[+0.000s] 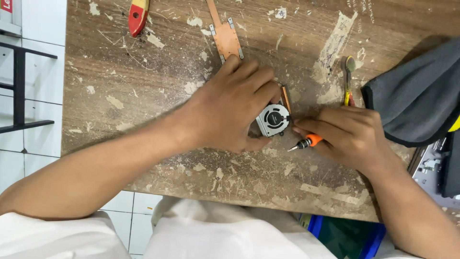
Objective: Disassembling and manipulating components of a laptop cooling fan and heatsink assembly using a screwdriver on a workbench.
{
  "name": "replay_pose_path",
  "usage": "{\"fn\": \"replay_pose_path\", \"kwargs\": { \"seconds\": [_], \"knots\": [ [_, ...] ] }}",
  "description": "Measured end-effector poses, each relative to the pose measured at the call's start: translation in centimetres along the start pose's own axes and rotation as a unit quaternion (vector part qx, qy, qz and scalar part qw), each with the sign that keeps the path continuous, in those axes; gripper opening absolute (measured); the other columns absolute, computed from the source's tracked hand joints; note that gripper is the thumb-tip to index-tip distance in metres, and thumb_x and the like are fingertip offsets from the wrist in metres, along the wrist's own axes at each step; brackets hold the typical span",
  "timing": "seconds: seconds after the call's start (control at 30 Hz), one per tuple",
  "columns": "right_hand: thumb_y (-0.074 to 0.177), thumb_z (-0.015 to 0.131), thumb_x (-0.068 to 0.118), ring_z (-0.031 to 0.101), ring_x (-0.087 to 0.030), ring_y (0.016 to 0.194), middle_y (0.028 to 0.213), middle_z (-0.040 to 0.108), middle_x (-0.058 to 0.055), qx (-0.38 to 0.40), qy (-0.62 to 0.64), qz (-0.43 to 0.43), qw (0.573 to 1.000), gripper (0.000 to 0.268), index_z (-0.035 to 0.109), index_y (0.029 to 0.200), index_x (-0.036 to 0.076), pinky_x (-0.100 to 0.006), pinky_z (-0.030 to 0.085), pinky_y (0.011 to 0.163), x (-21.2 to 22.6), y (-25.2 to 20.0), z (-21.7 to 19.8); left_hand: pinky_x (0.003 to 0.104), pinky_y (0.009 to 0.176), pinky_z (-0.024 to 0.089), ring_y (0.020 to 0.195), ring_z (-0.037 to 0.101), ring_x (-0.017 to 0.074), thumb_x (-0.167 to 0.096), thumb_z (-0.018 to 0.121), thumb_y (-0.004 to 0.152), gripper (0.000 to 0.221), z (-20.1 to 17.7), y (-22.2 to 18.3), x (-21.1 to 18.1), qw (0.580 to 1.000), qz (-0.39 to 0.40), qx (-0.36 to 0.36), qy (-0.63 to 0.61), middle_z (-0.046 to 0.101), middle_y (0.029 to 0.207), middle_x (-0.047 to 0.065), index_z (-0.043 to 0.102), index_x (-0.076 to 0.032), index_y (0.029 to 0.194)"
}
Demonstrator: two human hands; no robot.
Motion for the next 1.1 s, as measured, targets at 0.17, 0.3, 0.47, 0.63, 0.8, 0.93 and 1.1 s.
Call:
{"fn": "replay_pose_path", "kwargs": {
  "seconds": [0.17, 0.3, 0.47, 0.63, 0.8, 0.93, 1.1],
  "knots": [
    [0.101, 0.091, 0.013, 0.071, -0.022, 0.069, 0.084, 0.074, -0.008, -0.016, -0.010, 0.015, 1.000, 0.014, 0.085, 0.101, 0.001, -0.035, 0.060, 0.060, -0.5, -0.5, 0.4, 0.044, 0.097, 0.041, 0.110, 0.055, 0.0283, -0.077, 0.082, 0.084, 0.078, -0.9, -0.2, 0.6, 0.999, 0.004, -0.037, 0.019, 0.063, 0.117, 0.008, 0.068, -0.010, 0.121],
    [0.104, 0.090, 0.008, 0.078, -0.022, 0.078, 0.091, 0.079, -0.009, -0.019, -0.028, 0.019, 0.999, 0.010, 0.085, 0.100, -0.001, -0.034, 0.063, 0.064, -0.4, -0.4, 0.5, 0.045, 0.094, 0.041, 0.111, 0.054, 0.0296, -0.071, 0.083, 0.080, 0.075, -1.4, -0.4, 0.8, 0.997, 0.011, -0.065, 0.046, 0.060, 0.118, 0.010, 0.066, -0.010, 0.120],
    [0.104, 0.090, 0.007, 0.077, -0.021, 0.077, 0.090, 0.079, -0.010, -0.010, -0.020, 0.031, 0.999, 0.010, 0.085, 0.102, -0.002, -0.033, 0.061, 0.061, -0.5, -0.4, 0.7, 0.044, 0.098, 0.040, 0.114, 0.054, 0.0282, -0.079, 0.081, 0.082, 0.083, -0.7, -0.1, 1.6, 0.998, -0.010, -0.031, 0.060, 0.061, 0.125, 0.010, 0.068, -0.010, 0.126],
    [0.105, 0.090, 0.014, 0.077, -0.017, 0.078, 0.096, 0.081, -0.009, 0.002, -0.026, 0.051, 0.998, 0.022, 0.086, 0.118, -0.003, -0.030, 0.062, 0.061, -0.7, -0.2, 0.8, 0.043, 0.094, 0.040, 0.111, 0.053, 0.0276, -0.074, 0.085, 0.082, 0.077, -1.1, -0.2, 1.5, 0.998, -0.004, -0.053, 0.041, 0.060, 0.120, 0.008, 0.067, -0.010, 0.122],
    [0.102, 0.096, 0.026, 0.069, -0.016, 0.074, 0.098, 0.071, -0.011, -0.026, -0.037, 0.052, 0.998, 0.047, 0.080, 0.131, -0.008, -0.026, 0.057, 0.060, -1.6, -1.6, 0.8, 0.046, 0.101, 0.039, 0.115, 0.055, 0.0312, -0.050, 0.089, 0.082, 0.069, -2.2, -0.2, 0.8, 0.994, 0.034, -0.092, -0.052, 0.060, 0.124, 0.011, 0.064, -0.009, 0.132],
    [0.102, 0.094, 0.024, 0.076, -0.021, 0.087, 0.106, 0.075, -0.016, -0.035, -0.030, 0.015, 0.999, 0.040, 0.082, 0.129, -0.003, -0.028, 0.064, 0.072, -1.0, -1.2, 0.7, 0.047, 0.110, 0.037, 0.127, 0.056, 0.0322, -0.045, 0.087, 0.082, 0.070, -1.0, 0.3, 0.5, 0.993, 0.054, -0.044, -0.097, 0.066, 0.135, 0.013, 0.062, -0.010, 0.138],
    [0.105, 0.089, 0.014, 0.081, -0.022, 0.092, 0.114, 0.081, -0.013, -0.018, -0.009, -0.007, 1.000, 0.023, 0.082, 0.125, 0.005, -0.033, 0.065, 0.068, -0.1, -0.7, 0.6, 0.047, 0.107, 0.040, 0.110, 0.060, 0.0235, -0.007, 0.073, 0.087, 0.052, -0.8, 0.5, -0.7, 0.948, 0.076, 0.032, -0.308, 0.060, 0.122, 0.006, 0.057, -0.012, 0.136]
  ]
}}
Point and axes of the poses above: each hand's wrist, its own y-axis towards the middle knuckle, its own z-axis out of the palm, x = y × z, the point moved 10 cm from there along y, towards the middle knuckle
